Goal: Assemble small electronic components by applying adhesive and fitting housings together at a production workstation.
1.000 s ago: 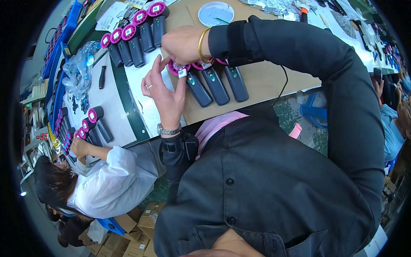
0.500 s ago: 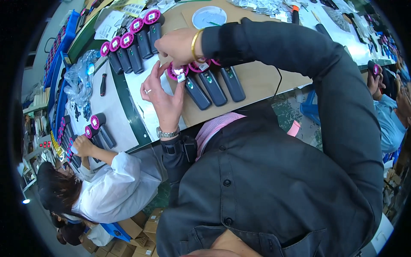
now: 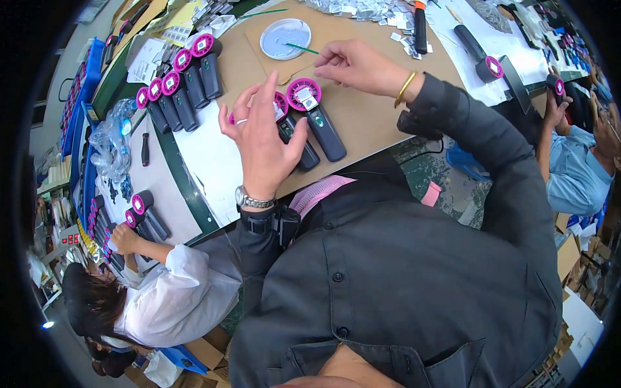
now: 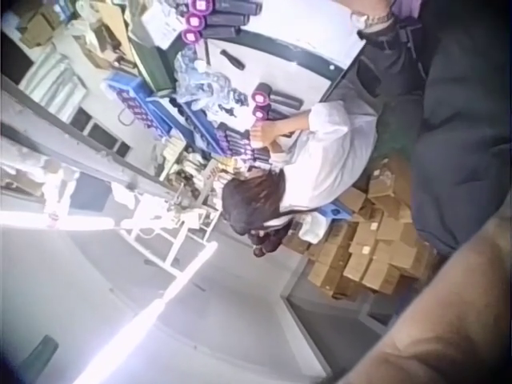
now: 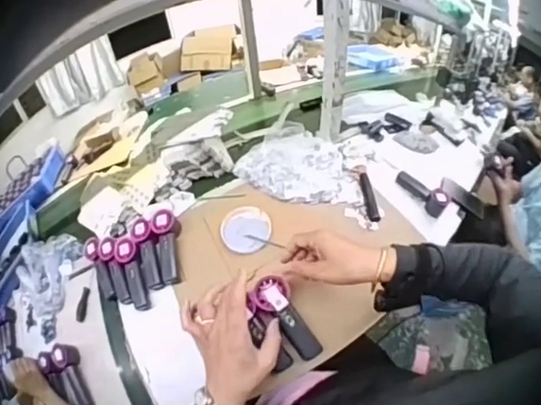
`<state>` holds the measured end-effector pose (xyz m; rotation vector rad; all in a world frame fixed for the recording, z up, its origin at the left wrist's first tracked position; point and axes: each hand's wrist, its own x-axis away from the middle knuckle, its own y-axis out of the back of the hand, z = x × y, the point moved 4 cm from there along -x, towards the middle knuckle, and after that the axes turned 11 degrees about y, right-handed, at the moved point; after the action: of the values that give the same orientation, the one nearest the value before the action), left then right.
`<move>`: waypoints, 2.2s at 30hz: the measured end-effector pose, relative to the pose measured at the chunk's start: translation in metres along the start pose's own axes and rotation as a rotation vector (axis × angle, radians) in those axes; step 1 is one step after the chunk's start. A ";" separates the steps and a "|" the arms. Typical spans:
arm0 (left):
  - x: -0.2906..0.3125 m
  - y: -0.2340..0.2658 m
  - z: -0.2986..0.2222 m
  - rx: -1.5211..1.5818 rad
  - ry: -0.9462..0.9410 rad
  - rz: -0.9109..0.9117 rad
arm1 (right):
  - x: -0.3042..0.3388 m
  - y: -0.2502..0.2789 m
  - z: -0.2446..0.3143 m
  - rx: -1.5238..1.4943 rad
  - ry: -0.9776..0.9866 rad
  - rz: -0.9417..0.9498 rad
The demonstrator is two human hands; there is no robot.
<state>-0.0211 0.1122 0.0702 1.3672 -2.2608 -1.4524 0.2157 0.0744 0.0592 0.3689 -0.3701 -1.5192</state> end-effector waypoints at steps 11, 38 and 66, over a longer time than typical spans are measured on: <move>-0.011 -0.024 -0.006 -0.068 0.007 0.081 | -0.006 -0.007 -0.020 -0.030 0.152 -0.012; -0.003 -0.001 -0.015 0.426 0.087 0.071 | 0.015 -0.008 0.007 -0.247 0.074 0.237; -0.011 -0.002 -0.029 0.679 0.258 0.331 | 0.038 -0.006 0.034 -0.158 0.251 0.189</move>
<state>0.0017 0.1008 0.0881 1.1294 -2.7317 -0.3846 0.1961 0.0359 0.0866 0.3836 -0.0827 -1.2901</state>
